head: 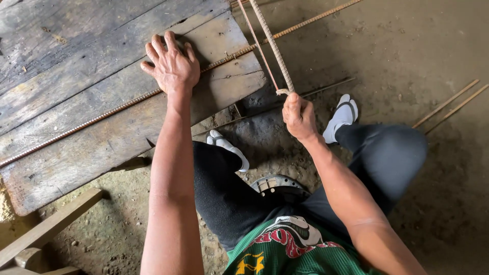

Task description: Cutting and bending metal rebars using a manual hacksaw and bending tools on a wooden workbench

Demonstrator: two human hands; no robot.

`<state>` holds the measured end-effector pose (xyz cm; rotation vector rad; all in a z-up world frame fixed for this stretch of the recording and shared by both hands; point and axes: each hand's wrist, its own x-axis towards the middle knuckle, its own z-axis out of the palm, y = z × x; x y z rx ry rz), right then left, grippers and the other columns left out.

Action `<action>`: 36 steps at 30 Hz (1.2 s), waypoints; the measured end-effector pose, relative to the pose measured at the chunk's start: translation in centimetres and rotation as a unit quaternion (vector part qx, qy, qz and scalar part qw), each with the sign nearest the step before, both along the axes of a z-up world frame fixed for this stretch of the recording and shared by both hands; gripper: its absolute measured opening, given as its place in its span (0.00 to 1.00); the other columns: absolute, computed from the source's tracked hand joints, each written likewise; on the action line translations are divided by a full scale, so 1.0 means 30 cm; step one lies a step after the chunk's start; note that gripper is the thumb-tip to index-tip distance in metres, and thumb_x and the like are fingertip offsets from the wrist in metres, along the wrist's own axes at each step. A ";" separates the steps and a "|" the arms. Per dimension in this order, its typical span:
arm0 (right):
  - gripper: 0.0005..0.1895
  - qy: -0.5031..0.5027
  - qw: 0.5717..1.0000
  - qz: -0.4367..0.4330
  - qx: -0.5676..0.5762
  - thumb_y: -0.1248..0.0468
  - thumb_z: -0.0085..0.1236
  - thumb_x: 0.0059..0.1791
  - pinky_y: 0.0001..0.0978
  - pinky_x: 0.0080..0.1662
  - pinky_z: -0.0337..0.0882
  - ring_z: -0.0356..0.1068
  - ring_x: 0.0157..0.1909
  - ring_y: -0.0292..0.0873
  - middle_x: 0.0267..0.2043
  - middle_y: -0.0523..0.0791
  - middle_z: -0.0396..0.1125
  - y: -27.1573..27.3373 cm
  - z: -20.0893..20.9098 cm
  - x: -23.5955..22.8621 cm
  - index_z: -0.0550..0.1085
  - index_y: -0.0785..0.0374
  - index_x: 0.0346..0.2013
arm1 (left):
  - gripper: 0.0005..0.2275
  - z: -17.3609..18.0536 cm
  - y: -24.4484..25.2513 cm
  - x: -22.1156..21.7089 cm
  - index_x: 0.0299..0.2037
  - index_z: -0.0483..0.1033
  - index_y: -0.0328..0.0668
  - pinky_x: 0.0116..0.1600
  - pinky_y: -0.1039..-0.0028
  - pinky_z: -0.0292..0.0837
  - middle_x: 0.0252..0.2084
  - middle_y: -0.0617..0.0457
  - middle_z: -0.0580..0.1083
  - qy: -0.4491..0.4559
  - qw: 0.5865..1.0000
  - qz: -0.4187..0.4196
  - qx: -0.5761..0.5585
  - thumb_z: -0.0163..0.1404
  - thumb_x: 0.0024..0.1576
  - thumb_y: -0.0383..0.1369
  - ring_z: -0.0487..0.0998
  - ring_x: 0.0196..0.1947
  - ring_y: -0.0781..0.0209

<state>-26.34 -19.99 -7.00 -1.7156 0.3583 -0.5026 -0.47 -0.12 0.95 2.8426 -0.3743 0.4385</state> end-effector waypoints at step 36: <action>0.19 0.002 0.878 -0.023 -0.477 0.60 0.34 0.64 0.26 0.26 0.50 0.44 0.21 0.33 0.23 0.38 0.47 -0.042 0.008 0.003 0.72 0.67 0.41 | 0.12 -0.017 0.001 -0.009 0.52 0.68 0.52 0.54 0.42 0.56 0.59 0.47 0.65 -0.016 1.000 -0.006 0.003 0.45 0.61 0.42 0.61 0.59 0.45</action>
